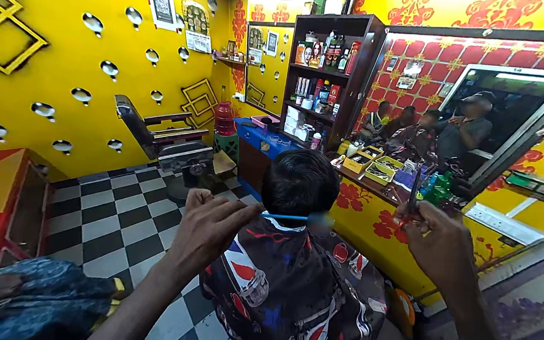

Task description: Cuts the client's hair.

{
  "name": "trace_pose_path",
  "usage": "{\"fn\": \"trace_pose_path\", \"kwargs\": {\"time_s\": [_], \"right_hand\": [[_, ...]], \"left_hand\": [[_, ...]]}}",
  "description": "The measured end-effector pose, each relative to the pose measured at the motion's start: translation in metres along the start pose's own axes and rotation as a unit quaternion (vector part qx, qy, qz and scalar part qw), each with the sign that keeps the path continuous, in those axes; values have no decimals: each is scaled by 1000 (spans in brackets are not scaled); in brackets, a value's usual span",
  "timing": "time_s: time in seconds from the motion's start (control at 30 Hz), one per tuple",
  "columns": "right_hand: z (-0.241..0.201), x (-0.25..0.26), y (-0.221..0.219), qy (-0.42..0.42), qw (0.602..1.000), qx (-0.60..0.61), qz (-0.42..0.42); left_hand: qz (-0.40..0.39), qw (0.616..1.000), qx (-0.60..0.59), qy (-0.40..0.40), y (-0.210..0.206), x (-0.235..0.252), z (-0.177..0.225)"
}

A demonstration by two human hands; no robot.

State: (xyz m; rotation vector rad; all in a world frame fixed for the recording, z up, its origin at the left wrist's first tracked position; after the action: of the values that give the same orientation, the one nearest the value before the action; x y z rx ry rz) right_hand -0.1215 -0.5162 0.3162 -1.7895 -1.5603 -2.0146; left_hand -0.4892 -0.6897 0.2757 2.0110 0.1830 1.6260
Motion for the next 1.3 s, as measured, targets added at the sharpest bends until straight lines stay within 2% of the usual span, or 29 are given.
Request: {"fn": "trace_pose_path", "kwargs": {"time_s": [0.13, 0.2, 0.3, 0.4, 0.47, 0.6, 0.73, 0.83, 0.9, 0.97, 1.03, 1.13, 1.3], "right_hand": [[11, -24, -9, -24, 1000, -2, -14], [10, -26, -11, -29, 999, 1, -15], [2, -23, -16, -24, 1000, 15, -13], [-7, -27, -21, -27, 999, 42, -18], [-7, -34, -24, -35, 998, 50, -22], [-2, -53, -32, -71, 995, 58, -48], [-4, -62, -38, -84, 993, 52, -57], [-10, -64, -39, -100, 992, 37, -62], [-12, -63, -39, -103, 992, 29, -62], [-14, -61, -38, -105, 992, 32, -57], [-16, -58, -37, -105, 992, 36, -56], [-10, -54, -40, -90, 993, 40, -57], [14, -45, -50, -61, 993, 65, -83]], "left_hand": [[-53, 996, 21, -65, -6, -19, -8], [-17, 996, -22, -79, 0, -1, -3], [51, 991, -122, 1, 16, 54, -5], [-16, 988, -149, 44, 15, 75, -33], [-37, 987, -156, 25, 10, 61, -43], [-26, 993, -113, -32, -1, 27, -39], [-19, 997, -55, -47, -16, 1, -37], [-65, 993, -37, -90, -25, -17, -26], [-41, 991, -47, -115, -22, -20, -8], [52, 993, -73, -71, -8, -6, 15], [97, 990, -98, 36, 9, 19, 32], [60, 989, -80, 108, 9, 32, 42], [32, 994, -4, 103, -23, -5, 62]]}}
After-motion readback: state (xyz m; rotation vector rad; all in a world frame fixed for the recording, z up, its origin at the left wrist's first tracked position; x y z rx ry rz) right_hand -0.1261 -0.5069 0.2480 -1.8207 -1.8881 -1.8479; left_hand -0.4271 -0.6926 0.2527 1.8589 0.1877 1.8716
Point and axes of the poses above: each hand's wrist, its own x-axis towards the middle knuckle, its own y-axis out of the back of the hand, z = x × y, the point moved 2 cm from there along x, towards the middle knuckle, and after that the axes turned 5 degrees about -x, right-handed, at the moved point
